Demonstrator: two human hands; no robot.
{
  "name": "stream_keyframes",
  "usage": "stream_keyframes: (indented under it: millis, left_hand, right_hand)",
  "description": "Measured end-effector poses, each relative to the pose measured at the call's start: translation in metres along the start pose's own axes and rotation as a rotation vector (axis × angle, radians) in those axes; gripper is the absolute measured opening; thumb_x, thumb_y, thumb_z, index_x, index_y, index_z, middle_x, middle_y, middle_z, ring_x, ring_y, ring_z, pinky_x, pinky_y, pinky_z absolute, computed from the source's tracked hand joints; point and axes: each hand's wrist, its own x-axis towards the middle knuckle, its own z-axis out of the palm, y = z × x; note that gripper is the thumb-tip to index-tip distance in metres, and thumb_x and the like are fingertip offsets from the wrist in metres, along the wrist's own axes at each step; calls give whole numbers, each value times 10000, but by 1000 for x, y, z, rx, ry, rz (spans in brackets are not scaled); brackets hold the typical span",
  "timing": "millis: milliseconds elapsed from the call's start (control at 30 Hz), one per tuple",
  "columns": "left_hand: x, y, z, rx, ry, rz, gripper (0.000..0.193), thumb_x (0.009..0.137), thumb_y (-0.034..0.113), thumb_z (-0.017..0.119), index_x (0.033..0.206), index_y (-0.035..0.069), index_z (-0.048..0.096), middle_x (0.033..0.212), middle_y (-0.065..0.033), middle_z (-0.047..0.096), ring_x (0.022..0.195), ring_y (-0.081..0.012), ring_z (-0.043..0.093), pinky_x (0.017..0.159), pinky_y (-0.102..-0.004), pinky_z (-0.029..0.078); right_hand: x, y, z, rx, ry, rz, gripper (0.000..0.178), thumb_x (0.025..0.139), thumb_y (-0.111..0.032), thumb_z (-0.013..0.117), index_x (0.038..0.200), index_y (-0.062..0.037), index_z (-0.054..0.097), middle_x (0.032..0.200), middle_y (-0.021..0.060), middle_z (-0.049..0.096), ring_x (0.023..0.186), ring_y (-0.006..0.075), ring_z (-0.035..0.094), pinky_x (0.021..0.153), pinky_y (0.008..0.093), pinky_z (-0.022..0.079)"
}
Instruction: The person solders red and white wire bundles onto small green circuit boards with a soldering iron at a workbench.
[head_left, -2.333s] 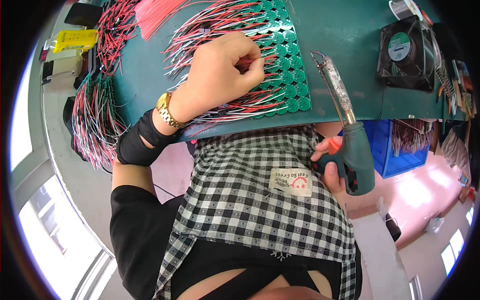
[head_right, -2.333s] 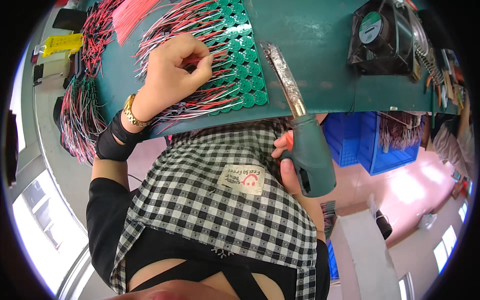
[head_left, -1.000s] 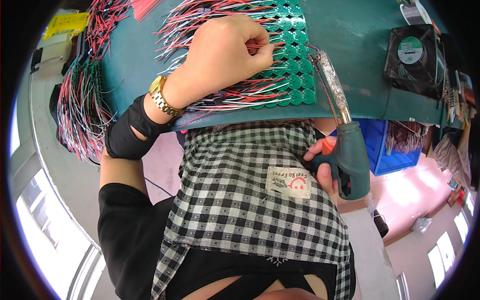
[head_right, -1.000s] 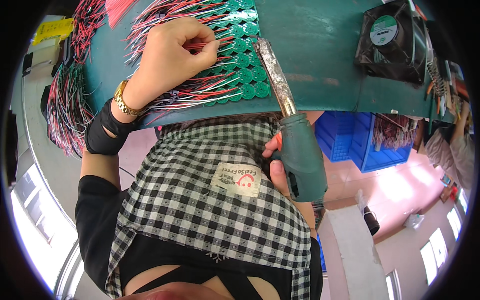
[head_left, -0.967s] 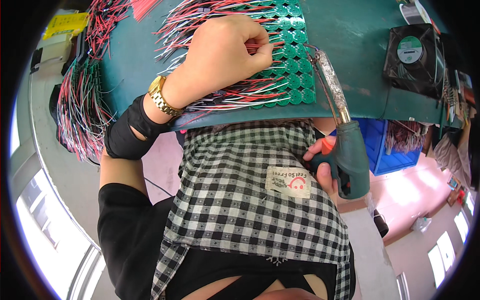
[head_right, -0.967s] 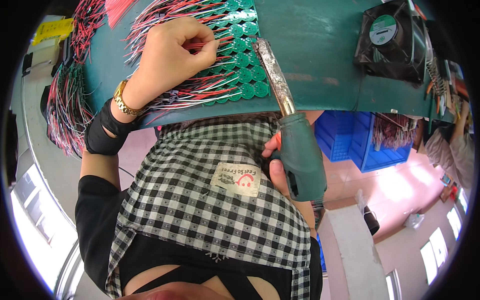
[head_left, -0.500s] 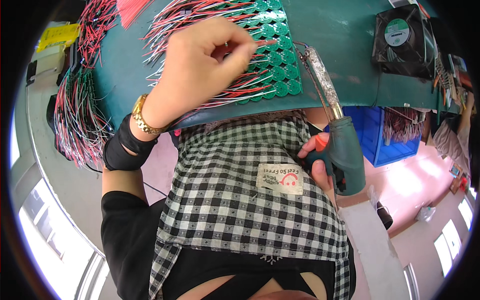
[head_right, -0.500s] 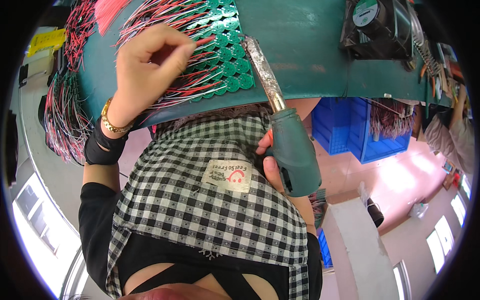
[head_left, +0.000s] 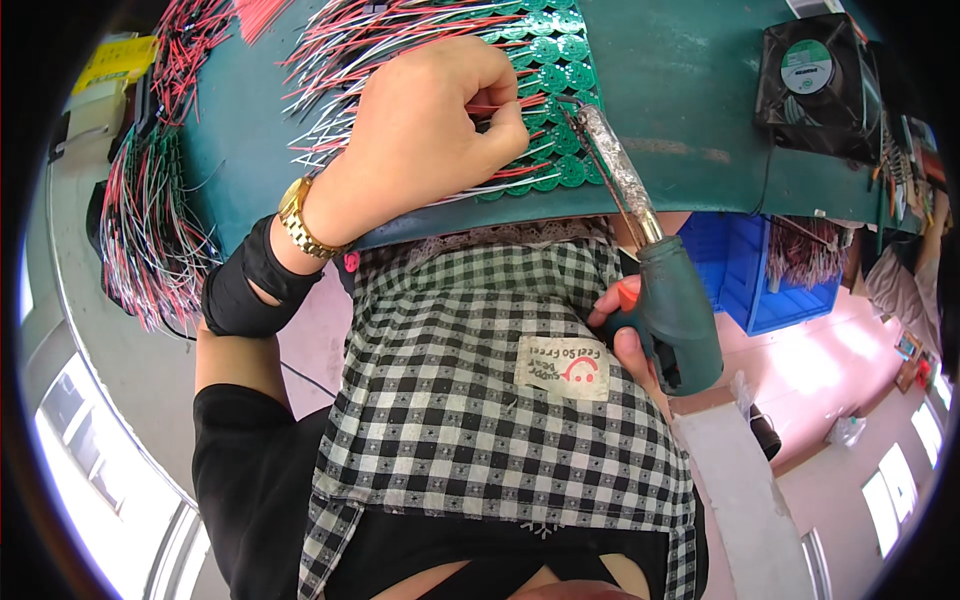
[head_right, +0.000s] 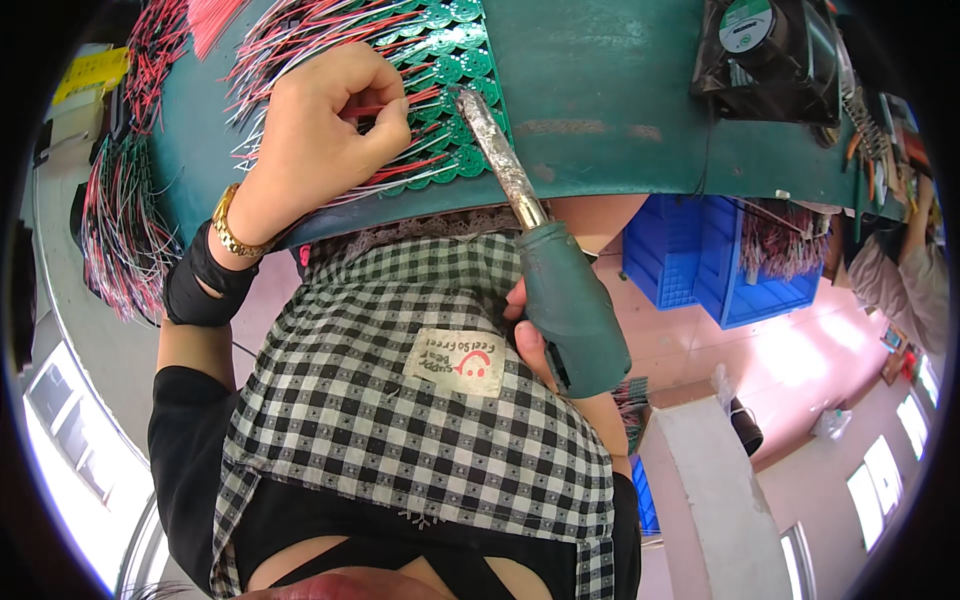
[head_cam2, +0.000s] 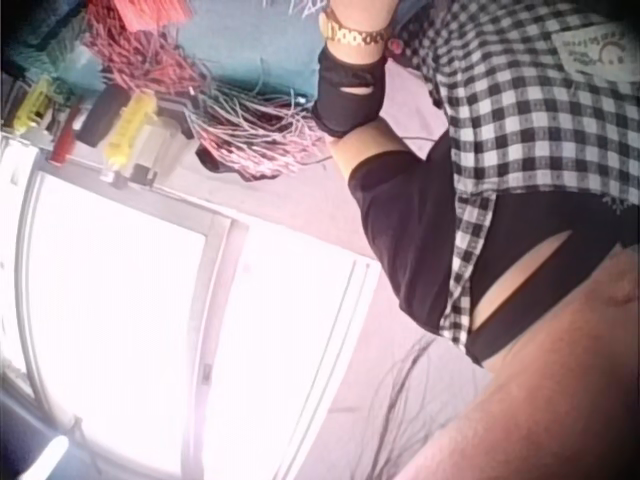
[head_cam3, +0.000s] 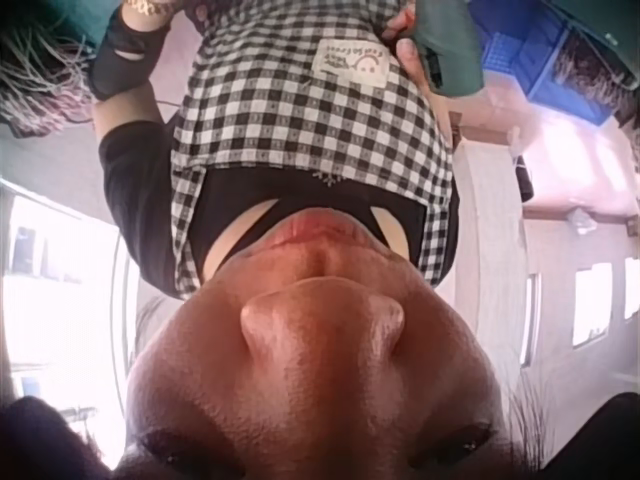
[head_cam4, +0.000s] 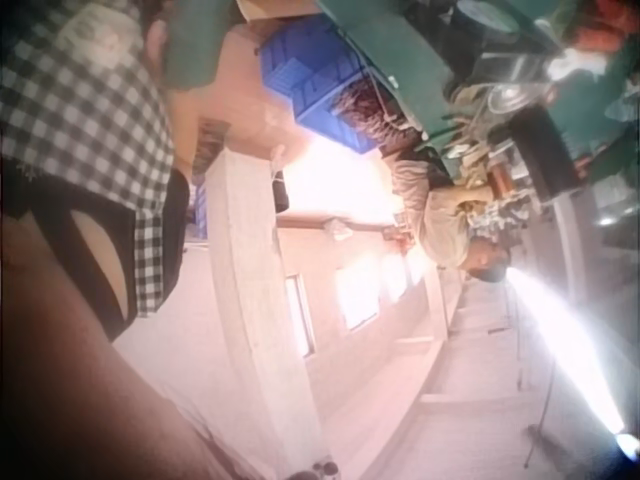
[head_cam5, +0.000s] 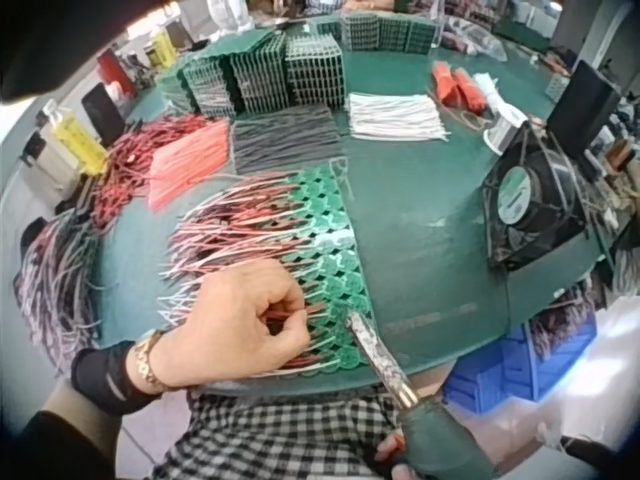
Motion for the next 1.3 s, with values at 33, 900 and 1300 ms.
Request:
stream_keyframes:
  millis: [33,900,1300]
  left_hand:
    - [0,0,0,-1,1,-2,84,698,6,639,733,13,563,681,-28,544,592,-88,531,532,-214,435]
    - [1,-1,3,97,61,36,69,662,94,622,701,48,587,658,-67,569,582,-239,577,512,-341,463]
    - [-4,1,-5,-74,-16,31,87,708,-5,615,744,11,537,705,-49,497,582,-140,542,536,-245,451]
  right_hand:
    - [-1,5,0,-14,-4,-30,255,803,-167,618,990,0,567,873,77,583,753,153,571,688,289,464]
    - [-2,1,0,80,93,-10,405,793,-240,644,1084,10,517,952,102,571,768,156,565,694,280,470]
    - [-12,3,-17,-39,-111,-46,456,861,-237,648,1202,-19,437,962,129,592,860,209,605,812,367,484]
